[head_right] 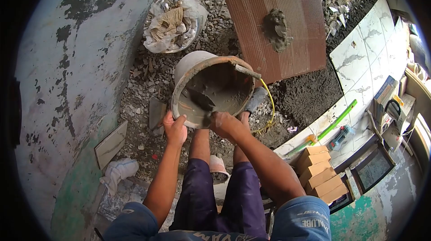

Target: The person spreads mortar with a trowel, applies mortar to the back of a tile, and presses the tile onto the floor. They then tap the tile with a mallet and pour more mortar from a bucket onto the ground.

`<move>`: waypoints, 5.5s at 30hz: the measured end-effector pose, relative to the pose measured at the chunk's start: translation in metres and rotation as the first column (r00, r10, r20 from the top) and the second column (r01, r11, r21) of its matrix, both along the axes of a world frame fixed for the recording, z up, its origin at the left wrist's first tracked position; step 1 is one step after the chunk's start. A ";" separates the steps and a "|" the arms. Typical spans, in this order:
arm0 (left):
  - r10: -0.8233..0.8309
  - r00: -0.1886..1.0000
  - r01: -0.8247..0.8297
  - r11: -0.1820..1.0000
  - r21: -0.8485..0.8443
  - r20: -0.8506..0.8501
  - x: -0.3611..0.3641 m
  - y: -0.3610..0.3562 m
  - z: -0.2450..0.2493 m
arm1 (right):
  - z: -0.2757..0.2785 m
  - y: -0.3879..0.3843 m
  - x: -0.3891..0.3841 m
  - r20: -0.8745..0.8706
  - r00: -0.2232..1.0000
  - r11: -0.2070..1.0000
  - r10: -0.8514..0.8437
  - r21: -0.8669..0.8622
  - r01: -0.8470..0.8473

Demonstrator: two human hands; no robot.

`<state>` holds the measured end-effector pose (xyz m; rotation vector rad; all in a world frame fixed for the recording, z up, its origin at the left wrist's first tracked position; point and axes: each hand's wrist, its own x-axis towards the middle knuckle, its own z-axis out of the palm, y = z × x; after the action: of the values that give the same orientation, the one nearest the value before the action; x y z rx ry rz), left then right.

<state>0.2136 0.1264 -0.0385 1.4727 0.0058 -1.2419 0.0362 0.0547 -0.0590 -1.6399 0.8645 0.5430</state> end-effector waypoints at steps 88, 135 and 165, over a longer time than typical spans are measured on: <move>-0.355 0.912 0.398 0.890 0.225 -0.207 -0.111 -0.235 -0.177 | -0.056 -0.309 -0.216 -0.149 0.730 0.676 -0.667 -0.533 0.509; -0.311 0.876 0.344 0.939 0.024 -0.370 -0.073 -0.246 -0.160 | -0.042 -0.208 -0.149 -0.146 0.613 0.588 -0.777 0.179 0.789; -0.350 0.847 0.366 0.930 -0.038 -0.401 -0.066 -0.235 -0.165 | -0.033 -0.187 -0.095 -0.121 0.825 0.731 -0.552 -0.547 0.408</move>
<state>0.1473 -0.1081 -0.2036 1.2594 0.0320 -1.8483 -0.0584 -0.1326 -0.0922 -1.7102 1.7069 0.1722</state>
